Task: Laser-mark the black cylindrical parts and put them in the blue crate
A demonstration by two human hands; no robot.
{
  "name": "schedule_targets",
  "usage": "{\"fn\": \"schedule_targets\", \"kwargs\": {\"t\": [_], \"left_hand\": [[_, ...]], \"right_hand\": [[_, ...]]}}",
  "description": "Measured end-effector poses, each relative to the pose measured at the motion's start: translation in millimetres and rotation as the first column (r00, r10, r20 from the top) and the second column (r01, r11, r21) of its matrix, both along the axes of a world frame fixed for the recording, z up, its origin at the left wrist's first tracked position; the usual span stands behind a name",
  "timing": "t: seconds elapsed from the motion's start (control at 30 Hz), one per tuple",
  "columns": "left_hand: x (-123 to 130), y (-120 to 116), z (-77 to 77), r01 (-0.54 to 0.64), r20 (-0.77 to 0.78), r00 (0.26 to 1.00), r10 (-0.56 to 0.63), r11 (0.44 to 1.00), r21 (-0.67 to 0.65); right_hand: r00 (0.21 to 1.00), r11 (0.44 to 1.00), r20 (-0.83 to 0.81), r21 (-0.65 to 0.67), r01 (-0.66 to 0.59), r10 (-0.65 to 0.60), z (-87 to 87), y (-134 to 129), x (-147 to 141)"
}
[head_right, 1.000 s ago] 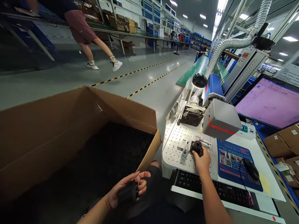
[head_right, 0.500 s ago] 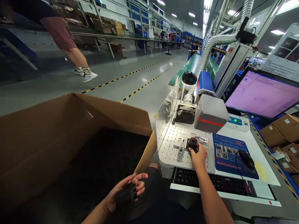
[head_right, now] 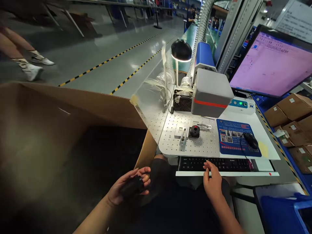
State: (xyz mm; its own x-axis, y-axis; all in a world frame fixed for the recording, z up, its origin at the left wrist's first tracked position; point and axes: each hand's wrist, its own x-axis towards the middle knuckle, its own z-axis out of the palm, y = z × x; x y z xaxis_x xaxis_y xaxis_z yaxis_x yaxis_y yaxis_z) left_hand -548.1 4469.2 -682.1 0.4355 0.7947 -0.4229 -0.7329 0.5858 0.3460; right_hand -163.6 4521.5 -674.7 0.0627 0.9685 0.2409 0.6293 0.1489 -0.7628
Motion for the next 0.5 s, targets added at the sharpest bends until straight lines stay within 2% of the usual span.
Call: {"fn": "schedule_targets", "kwargs": {"t": [0.1, 0.23, 0.37, 0.5], "left_hand": [[-4.3, -0.3, -1.7, -0.024, 0.029, 0.999, 0.024, 0.999, -0.025], [-4.9, -0.9, -1.8, -0.047, 0.038, 0.998, 0.047, 0.999, -0.007], [-1.7, -1.8, -0.9, -0.056, 0.027, 0.998, 0.055, 0.998, 0.016], [-0.9, -2.2, -0.3, -0.066, 0.021, 0.998, 0.066, 0.998, 0.008]], "right_hand": [[0.999, 1.0, 0.038, 0.014, -0.024, 0.024, -12.8, -13.2, 1.4], [0.993, 0.994, 0.071, 0.05, -0.095, 0.092, -21.7, -12.0, 0.1], [0.982, 0.988, 0.111, 0.01, -0.152, 0.15, -26.0, -7.7, -1.5], [0.988, 0.991, 0.094, 0.039, -0.127, 0.123, -22.0, -4.5, -1.8]]}}
